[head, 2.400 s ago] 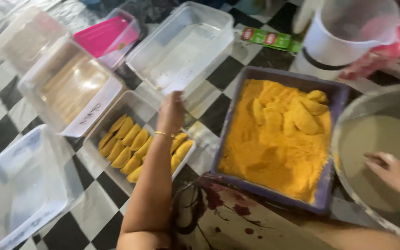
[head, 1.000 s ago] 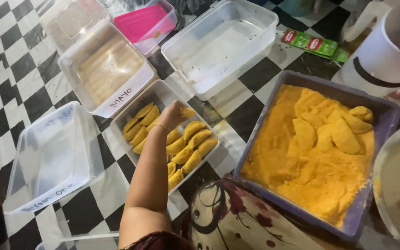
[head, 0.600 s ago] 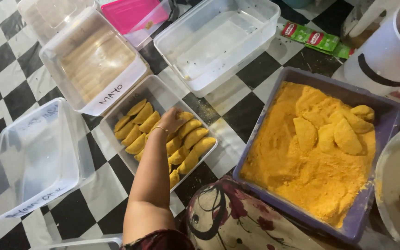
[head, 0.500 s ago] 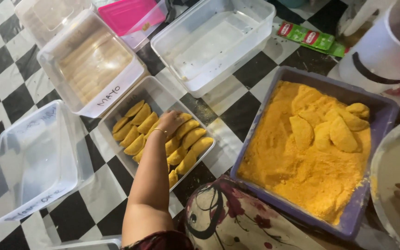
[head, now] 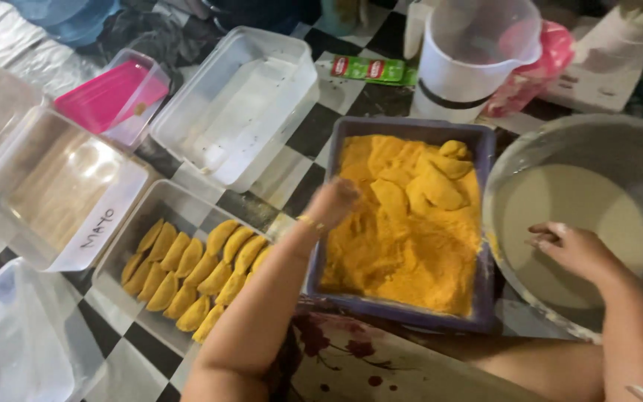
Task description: A person is manually coating crescent-shaped food items by dipping them in a liquid batter, then in yellow breadcrumbs, and finally arranging them in a plastic tray.
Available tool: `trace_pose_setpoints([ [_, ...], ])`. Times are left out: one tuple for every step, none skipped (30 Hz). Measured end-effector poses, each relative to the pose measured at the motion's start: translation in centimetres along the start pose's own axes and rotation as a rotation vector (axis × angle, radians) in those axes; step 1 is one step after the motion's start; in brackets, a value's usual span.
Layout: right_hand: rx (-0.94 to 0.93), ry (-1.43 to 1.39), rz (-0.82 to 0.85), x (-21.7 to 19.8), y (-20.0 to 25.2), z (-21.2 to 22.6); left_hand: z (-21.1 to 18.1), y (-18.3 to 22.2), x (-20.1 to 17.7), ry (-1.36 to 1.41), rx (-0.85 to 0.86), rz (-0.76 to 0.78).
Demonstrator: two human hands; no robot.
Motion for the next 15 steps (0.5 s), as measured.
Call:
trace_pose_setpoints([
  [0.005, 0.000, -0.009, -0.3, 0.5, 0.3, -0.7, -1.1, 2.9, -0.002, 0.010, 0.004],
  [-0.008, -0.042, -0.027, -0.5, 0.8, 0.6, 0.0, -2.5, 5.7, -0.067, -0.263, -0.002],
  [-0.022, -0.084, -0.046, -0.7, 1.0, 1.0, 0.7, -3.6, 8.3, -0.132, -0.535, -0.010],
  [-0.015, -0.087, -0.050, -0.9, 1.2, 0.8, -1.2, -2.0, 7.8, -0.137, -0.530, -0.004],
  [-0.039, -0.108, -0.064, -1.0, 1.3, 0.8, -3.4, -0.5, 7.0, 0.012, -0.452, -0.039],
  [-0.063, -0.129, -0.074, -1.0, 1.4, 0.7, -5.5, 1.1, 6.3, 0.163, -0.377, -0.073],
  [-0.057, -0.132, -0.074, -1.2, 1.6, 0.9, -6.2, 1.9, 6.2, 0.160, -0.377, -0.067],
  [-0.057, -0.131, -0.069, -1.4, 1.6, 1.2, -7.3, 2.6, 6.0, 0.062, -0.318, -0.072],
  [-0.056, -0.129, -0.064, -1.6, 1.7, 1.5, -8.4, 3.4, 5.7, -0.034, -0.257, -0.076],
  [-0.053, -0.135, -0.062, -1.9, 1.8, 2.1, -8.3, 3.9, 5.7, -0.039, -0.259, -0.073],
  [-0.037, -0.144, -0.057, -2.2, 2.0, 2.6, -8.6, 4.4, 5.7, -0.030, -0.178, -0.053],
  [-0.026, -0.152, -0.049, -2.4, 1.9, 3.4, -8.8, 5.0, 5.4, -0.019, -0.100, -0.037],
  [-0.028, -0.157, -0.045, -2.2, 1.9, 3.3, -9.5, 5.8, 5.0, -0.023, -0.105, -0.039],
  [-0.028, -0.128, -0.026, -2.1, 1.7, 3.2, -10.0, 6.7, 5.0, -0.186, -0.108, -0.002],
  [-0.028, -0.099, -0.007, -2.0, 1.6, 3.3, -10.5, 7.6, 4.9, -0.348, -0.111, 0.037],
])
Point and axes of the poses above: each hand's wrist, its own y-axis away from the middle knuckle, its own x-axis out of the palm, z = x × y, the point moved 5 cm from there along -y, towards the middle knuckle, and after that the axes turned 15 degrees about -x, right-handed, at the moved point
